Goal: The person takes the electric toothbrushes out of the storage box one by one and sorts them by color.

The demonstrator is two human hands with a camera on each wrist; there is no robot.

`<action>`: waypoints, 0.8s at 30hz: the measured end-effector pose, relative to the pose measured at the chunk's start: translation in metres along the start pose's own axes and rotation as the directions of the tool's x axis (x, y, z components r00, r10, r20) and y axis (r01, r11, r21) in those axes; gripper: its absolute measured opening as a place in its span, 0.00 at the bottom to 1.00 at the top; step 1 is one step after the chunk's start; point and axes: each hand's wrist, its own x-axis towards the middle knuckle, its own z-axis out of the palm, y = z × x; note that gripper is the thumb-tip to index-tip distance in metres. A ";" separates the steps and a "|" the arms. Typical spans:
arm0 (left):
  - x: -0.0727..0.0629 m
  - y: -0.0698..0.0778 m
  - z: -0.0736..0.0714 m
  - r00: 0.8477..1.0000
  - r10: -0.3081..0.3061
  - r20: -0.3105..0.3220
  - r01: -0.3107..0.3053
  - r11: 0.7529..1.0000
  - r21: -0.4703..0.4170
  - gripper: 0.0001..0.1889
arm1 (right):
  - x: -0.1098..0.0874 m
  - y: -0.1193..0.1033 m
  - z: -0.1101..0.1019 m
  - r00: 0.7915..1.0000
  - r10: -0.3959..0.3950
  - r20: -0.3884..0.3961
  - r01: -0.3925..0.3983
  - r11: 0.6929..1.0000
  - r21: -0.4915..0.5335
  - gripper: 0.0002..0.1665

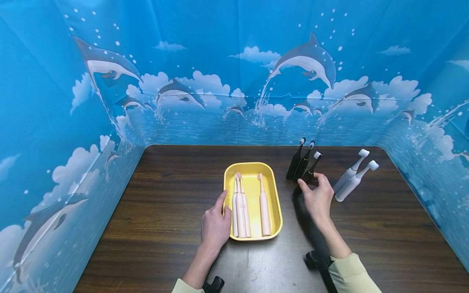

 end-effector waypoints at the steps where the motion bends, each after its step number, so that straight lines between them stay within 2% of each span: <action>1: 0.000 0.000 0.000 1.000 -0.002 0.003 0.002 1.000 0.001 0.24 | 0.000 0.001 0.001 1.000 0.008 -0.008 -0.008 1.000 -0.005 0.19; 4: 0.000 0.000 0.000 1.000 -0.008 0.009 0.008 1.000 0.000 0.24 | 0.001 0.005 0.003 0.999 0.023 -0.032 -0.023 1.000 -0.013 0.19; 11: 0.000 0.001 0.000 1.000 -0.006 0.006 0.006 1.000 0.002 0.24 | 0.006 0.011 0.009 0.997 0.003 -0.079 -0.003 1.000 0.001 0.19; 17: 0.001 0.001 0.001 1.000 -0.001 0.002 0.001 1.000 0.006 0.24 | 0.009 0.012 0.013 0.998 0.013 -0.065 -0.012 1.000 0.004 0.21; 24: 0.000 0.001 0.000 1.000 -0.009 0.004 0.009 1.000 0.012 0.24 | 0.013 0.010 0.015 0.999 0.036 -0.017 -0.037 0.999 -0.039 0.23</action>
